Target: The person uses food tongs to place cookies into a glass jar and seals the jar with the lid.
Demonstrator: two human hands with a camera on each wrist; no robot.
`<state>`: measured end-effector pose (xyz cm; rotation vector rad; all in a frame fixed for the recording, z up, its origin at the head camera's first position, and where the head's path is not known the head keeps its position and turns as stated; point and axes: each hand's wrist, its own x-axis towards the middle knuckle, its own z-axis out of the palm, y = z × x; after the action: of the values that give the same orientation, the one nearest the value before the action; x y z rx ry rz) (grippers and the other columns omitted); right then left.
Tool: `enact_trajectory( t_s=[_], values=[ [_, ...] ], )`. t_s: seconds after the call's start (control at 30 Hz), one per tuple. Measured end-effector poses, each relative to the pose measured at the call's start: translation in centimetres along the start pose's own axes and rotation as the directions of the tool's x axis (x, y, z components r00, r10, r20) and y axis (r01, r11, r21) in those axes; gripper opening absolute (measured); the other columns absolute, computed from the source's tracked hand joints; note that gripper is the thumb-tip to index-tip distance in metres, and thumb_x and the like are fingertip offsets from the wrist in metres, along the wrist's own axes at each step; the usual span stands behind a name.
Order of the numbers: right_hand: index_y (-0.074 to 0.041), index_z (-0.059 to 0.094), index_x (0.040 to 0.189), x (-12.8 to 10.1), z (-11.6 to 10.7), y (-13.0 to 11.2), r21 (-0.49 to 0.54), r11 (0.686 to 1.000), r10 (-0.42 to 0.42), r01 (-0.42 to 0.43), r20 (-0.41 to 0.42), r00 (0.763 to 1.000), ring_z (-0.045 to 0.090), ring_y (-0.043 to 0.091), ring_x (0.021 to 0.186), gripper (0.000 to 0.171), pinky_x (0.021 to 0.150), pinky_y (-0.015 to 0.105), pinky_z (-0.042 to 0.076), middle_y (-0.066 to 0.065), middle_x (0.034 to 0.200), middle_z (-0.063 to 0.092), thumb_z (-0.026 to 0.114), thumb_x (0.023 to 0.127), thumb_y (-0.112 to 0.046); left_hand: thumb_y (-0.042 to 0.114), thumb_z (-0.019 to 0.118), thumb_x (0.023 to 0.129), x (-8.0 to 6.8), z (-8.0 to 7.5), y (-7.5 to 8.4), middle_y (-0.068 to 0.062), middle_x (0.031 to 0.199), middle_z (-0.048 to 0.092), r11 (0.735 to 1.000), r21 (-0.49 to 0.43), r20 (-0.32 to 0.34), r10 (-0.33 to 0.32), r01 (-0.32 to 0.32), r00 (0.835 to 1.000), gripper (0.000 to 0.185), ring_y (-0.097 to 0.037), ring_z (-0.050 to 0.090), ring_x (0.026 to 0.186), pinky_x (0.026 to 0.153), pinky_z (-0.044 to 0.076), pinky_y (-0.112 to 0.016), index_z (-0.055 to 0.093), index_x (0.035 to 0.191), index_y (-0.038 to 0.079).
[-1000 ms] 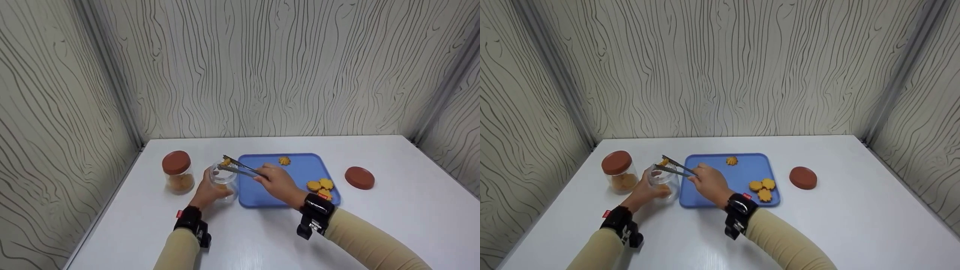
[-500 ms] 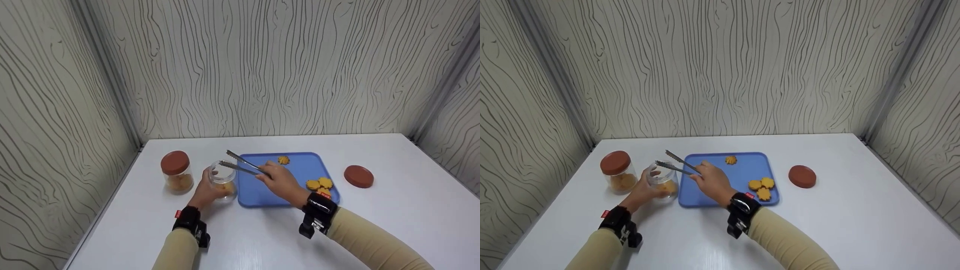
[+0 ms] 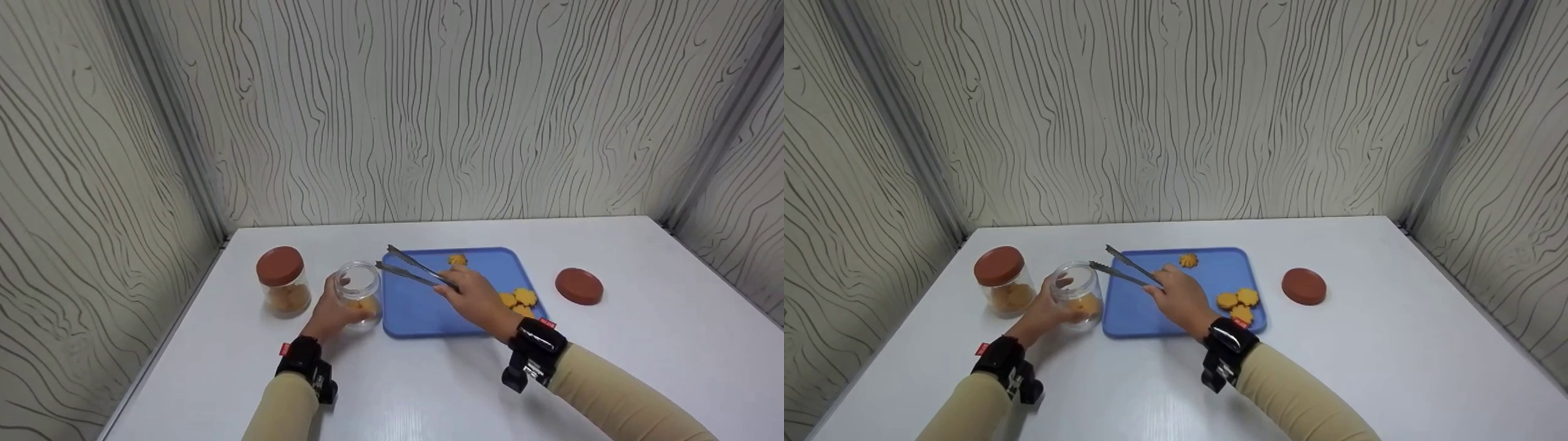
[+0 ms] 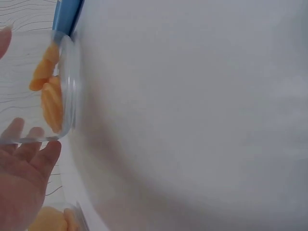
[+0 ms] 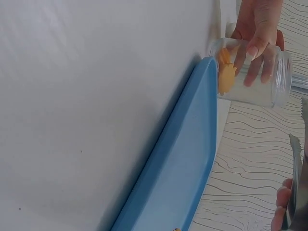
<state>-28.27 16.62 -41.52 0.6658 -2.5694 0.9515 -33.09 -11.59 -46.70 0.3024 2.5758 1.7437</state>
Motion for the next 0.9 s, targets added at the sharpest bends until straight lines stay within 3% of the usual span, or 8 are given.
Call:
enact_trajectory(
  t_s=[0.23,0.53,0.9],
  values=[
    [0.005,0.068,0.112,-0.6,-0.6,1.1,-0.015,1.0,0.014,-0.015,-0.024,1.0,0.046,0.014,0.072,0.026,0.061,0.027,0.039,0.005,0.093,0.058,0.064,0.094,-0.014,0.016,0.089,0.067,-0.3,0.0,0.3,-0.023,0.143,0.04,1.0,-0.015,0.005,-0.022,0.022,1.0,0.109,-0.036,0.041,0.129,0.108,0.031,-0.051,0.018,0.148,-0.001],
    [0.005,0.069,0.111,-1.3,-1.7,2.5,-0.028,0.998,0.047,-0.048,-0.028,0.999,0.039,0.012,0.065,0.026,0.057,0.026,0.033,-0.003,0.076,0.044,0.065,0.093,-0.013,0.018,0.09,0.066,-0.1,0.2,0.1,-0.021,0.143,0.042,0.999,-0.004,-0.009,-0.032,0.032,0.999,0.108,-0.036,0.042,0.129,0.108,0.031,-0.05,0.022,0.147,0.0],
    [0.003,0.07,0.101,-2.2,-2.6,4.4,-0.085,0.993,0.073,-0.079,-0.071,0.995,0.039,0.013,0.067,0.019,0.058,0.028,0.033,-0.003,0.075,0.043,0.067,0.091,-0.013,0.02,0.09,0.067,-0.1,0.1,0.1,-0.02,0.144,0.041,0.999,0.009,-0.007,-0.049,0.049,0.999,0.108,-0.036,0.041,0.129,0.108,0.031,-0.052,0.021,0.148,0.0]
  ],
)
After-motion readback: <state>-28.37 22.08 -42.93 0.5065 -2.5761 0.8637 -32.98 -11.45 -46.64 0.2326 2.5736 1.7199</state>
